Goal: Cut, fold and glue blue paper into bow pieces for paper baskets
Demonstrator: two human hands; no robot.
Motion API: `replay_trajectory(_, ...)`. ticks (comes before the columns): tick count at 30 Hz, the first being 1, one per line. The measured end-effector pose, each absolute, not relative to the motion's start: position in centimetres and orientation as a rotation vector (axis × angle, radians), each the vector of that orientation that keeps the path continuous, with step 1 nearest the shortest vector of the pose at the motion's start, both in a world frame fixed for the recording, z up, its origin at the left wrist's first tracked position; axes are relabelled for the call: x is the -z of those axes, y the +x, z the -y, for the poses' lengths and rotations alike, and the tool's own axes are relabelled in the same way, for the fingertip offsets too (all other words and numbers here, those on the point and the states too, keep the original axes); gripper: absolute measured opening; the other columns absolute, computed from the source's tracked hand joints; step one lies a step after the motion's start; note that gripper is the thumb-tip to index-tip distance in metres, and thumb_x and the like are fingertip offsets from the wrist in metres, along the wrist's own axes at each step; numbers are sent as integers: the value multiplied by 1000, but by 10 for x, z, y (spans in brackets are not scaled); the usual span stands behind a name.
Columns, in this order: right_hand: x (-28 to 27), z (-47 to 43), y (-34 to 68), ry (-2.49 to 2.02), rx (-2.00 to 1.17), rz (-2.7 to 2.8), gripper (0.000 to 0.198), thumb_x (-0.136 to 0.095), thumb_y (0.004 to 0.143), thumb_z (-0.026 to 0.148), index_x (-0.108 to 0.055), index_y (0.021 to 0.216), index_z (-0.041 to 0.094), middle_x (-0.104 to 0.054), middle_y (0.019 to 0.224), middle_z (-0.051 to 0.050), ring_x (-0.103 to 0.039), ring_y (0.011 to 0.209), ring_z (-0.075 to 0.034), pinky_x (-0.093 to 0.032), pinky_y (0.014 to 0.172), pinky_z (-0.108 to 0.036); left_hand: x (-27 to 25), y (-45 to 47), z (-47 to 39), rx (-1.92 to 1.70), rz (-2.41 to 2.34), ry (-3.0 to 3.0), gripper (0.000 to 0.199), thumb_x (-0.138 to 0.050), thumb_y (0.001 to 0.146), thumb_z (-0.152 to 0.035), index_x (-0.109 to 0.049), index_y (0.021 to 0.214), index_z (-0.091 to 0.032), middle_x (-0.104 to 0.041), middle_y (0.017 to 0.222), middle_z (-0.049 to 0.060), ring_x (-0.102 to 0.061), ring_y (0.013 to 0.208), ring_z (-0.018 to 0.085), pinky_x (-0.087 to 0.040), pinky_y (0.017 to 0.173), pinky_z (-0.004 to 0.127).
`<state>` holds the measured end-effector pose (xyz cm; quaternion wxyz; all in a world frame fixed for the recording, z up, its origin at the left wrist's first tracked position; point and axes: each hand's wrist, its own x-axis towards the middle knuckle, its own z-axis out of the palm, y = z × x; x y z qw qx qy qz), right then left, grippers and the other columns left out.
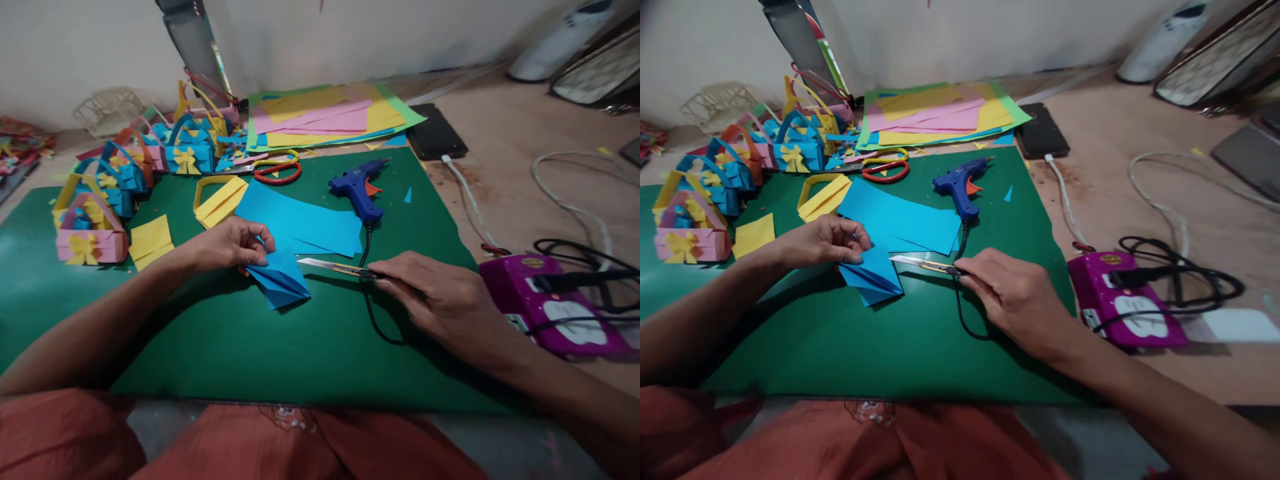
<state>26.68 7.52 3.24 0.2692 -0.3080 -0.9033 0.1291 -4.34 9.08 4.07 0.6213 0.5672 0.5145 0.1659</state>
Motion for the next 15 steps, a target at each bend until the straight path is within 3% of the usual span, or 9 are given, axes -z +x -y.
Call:
replay_trajectory(7, -17, -74, 266, -811, -334, 2581, 22, -43, 91, 20, -63, 100, 15, -65, 79, -7, -62, 70, -17, -46, 58, -26, -37, -37, -85, -385, -1233, 1496, 24, -66, 70, -28, -59, 87, -14, -57, 60, -2, -48, 49, 6, -36, 44, 15)
replay_trajectory(15, -23, -74, 264, -866, -316, 2664, 26, -38, 93, 23, -63, 100, 18, -65, 78, -7, -60, 68, -15, -43, 56, -24, -37, -34, -79, -623, -1446, 2079, 22, -53, 84, -32, -65, 88, -14, -66, 79, 3, -56, 68, 12, -43, 63, 23)
